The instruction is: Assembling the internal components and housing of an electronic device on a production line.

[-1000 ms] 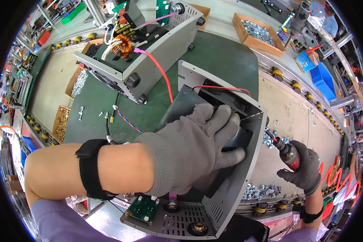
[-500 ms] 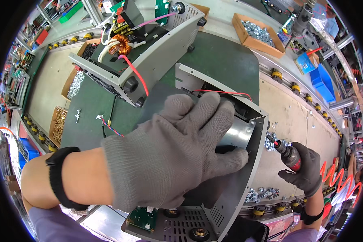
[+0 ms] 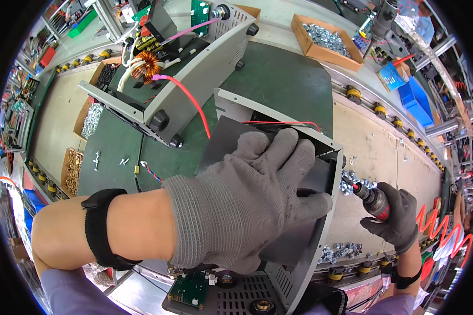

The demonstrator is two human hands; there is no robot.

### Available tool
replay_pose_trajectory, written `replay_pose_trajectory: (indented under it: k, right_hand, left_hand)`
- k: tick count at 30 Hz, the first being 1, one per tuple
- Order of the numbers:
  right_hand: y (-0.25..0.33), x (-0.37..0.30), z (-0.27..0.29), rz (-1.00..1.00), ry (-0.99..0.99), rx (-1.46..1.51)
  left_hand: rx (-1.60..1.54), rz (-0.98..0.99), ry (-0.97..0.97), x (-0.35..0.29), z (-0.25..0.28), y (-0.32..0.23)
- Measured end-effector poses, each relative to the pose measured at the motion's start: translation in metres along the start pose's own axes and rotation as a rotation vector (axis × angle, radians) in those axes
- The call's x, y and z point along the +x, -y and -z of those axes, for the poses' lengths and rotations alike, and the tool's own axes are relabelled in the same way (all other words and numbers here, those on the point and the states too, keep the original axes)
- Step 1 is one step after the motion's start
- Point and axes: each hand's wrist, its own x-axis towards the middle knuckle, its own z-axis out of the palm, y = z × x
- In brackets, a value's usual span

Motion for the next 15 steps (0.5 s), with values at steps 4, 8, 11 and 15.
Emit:
replay_pose_trajectory:
  k: [4, 8, 11, 15]
  right_hand:
    - [-0.003, -0.001, -0.003, -0.006, -0.001, 0.012]
    - [-0.001, -0.001, -0.005, -0.034, -0.015, 0.05]
    - [0.0, 0.0, -0.003, -0.026, -0.011, -0.018]
    - [0.001, 0.004, -0.001, -0.012, -0.004, -0.045]
  left_hand:
    - [0.023, -0.012, 0.003, 0.001, 0.0, -0.004]
    - [-0.083, 0.092, -0.268, 0.017, -0.004, -0.003]
    - [-0.123, 0.098, -0.438, 0.025, -0.007, -0.004]
    - [-0.244, 0.175, -0.628, -0.003, -0.003, -0.002]
